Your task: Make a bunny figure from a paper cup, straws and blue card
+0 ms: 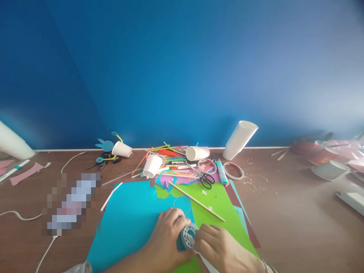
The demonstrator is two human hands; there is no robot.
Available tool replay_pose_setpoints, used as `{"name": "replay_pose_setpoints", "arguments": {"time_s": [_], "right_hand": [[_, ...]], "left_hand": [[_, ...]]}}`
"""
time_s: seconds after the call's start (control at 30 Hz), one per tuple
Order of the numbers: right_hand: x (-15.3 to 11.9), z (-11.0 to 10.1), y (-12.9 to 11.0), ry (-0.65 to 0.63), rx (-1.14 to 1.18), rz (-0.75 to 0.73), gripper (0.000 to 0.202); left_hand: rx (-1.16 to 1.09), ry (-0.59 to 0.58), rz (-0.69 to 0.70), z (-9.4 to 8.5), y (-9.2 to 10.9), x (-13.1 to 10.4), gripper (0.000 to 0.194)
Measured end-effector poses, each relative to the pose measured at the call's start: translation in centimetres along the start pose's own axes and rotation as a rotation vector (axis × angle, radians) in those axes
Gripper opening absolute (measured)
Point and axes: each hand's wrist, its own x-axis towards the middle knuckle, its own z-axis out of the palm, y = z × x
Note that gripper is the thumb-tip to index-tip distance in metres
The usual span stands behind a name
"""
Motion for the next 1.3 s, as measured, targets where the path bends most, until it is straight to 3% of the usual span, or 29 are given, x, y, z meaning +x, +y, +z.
{"name": "replay_pose_setpoints", "arguments": {"time_s": [0.23, 0.5, 0.57, 0.67, 0.8, 0.97, 1.07, 1.2, 1.3], "right_hand": [[0.8, -0.2, -0.5, -0.050, -0.090, -0.061, 0.024], [2.3, 0.7, -1.5, -0.071, -0.207, 0.044, 0.010], [3.0, 0.6, -1.7, -0.122, -0.197, 0.115, 0.011], [4.3, -0.3, -1.5, -0.251, -0.134, 0.342, 0.014], [5.7, -1.7, -0.4, -0.359, 0.038, 0.646, 0.008], [4.8, -0.9, 1.6, -0.277, 0.440, 0.824, 0.024], [3.6, 0.0, 1.7, -0.187, 0.611, 0.858, 0.023], [2.0, 0.3, 0.6, -0.088, 0.665, 0.809, 0.016], [1.2, 0.1, -0.1, -0.042, 0.573, 0.639, 0.013]], "left_hand": [[0.002, -0.016, -0.013, -0.2, 0.2, 0.1, 0.037], [0.009, -0.033, -0.049, 0.0, 0.0, 0.1, 0.043], [0.008, -0.025, -0.057, -0.1, 0.1, 0.1, 0.039], [0.030, -0.016, -0.076, -0.4, 0.3, 0.1, 0.032], [0.045, -0.026, -0.079, -0.6, 0.4, 0.1, 0.042], [0.006, -0.030, -0.096, -0.5, 0.1, 0.2, 0.050], [0.000, -0.038, -0.115, -0.5, 0.1, 0.3, 0.048], [-0.011, -0.046, -0.100, -0.6, 0.3, 0.4, 0.049], [-0.005, -0.021, -0.068, -0.5, 0.3, 0.4, 0.045]]}}
